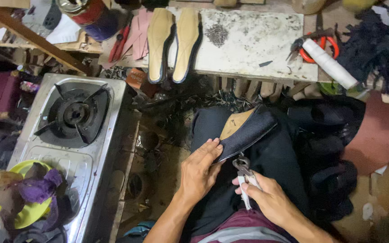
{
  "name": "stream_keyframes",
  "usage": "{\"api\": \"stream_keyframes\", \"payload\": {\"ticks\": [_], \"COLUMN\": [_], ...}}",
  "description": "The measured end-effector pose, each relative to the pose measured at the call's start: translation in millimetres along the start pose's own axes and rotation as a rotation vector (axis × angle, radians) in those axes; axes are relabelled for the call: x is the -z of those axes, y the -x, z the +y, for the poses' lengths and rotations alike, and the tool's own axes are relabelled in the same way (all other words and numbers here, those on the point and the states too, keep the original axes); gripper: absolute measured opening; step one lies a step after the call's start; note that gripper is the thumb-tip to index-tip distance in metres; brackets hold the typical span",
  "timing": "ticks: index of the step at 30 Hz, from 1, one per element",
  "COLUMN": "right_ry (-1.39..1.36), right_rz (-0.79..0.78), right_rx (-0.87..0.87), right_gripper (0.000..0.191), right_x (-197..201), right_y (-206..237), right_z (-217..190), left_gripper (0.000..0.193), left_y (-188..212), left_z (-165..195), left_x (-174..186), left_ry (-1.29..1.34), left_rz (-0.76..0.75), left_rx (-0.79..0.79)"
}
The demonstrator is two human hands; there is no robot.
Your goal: The person applies glue from a can onto a black rubber shoe sole, holds the sole over a gas burner to heat it, then fits the sole onto a shoe upper on their lap and presses it in place. They then use a hammer and a hand tool to tap and trim the joined sole edge.
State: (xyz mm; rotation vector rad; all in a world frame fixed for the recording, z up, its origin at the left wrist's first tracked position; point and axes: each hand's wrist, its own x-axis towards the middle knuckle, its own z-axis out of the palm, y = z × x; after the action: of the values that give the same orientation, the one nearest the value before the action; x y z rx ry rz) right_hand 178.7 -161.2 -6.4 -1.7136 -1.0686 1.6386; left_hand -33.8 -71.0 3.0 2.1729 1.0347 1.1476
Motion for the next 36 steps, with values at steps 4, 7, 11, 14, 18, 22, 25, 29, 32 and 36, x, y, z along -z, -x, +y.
{"api": "stream_keyframes", "payload": {"ticks": [4,7,11,14,18,22,25,29,32,36], "right_ry": [0.071,0.023,0.298,0.416,0.379,0.483,0.388,0.452,0.480,0.499], "right_rz": [-0.009,-0.043,-0.022,0.009,0.181,0.425,0.463,0.499,0.511,0.452], "right_rx": [0.031,0.040,-0.007,-0.159,0.114,0.691,0.670,0.711,0.710,0.657], "right_gripper": [0.040,0.048,0.040,0.041,0.040,0.031,0.036,0.022,0.016,0.015], "right_x": [3,5,9,8,-5,-20,-28,-33,-37,-30], "right_y": [6,15,26,30,24,-4,-40,-87,-104,-91], "right_z": [-8,-15,-27,-34,-37,-30,-18,-1,-2,-19], "left_gripper": [0.054,0.051,0.044,0.044,0.050,0.050,0.041,0.039,0.040,0.038], "left_y": [6,11,18,18,8,-7,-20,-30,-32,-34], "left_z": [6,9,11,11,7,-6,-20,-39,-48,-50], "left_x": [0,-1,-4,-4,1,10,9,3,-4,-12], "left_ry": [-0.090,-0.139,-0.236,-0.231,-0.099,0.152,0.295,0.374,0.367,0.353], "left_rz": [-0.025,-0.031,-0.027,-0.043,-0.051,-0.097,-0.028,0.021,0.032,0.052], "left_rx": [-0.079,-0.124,-0.192,-0.183,-0.114,0.116,0.242,0.244,0.338,0.405]}}
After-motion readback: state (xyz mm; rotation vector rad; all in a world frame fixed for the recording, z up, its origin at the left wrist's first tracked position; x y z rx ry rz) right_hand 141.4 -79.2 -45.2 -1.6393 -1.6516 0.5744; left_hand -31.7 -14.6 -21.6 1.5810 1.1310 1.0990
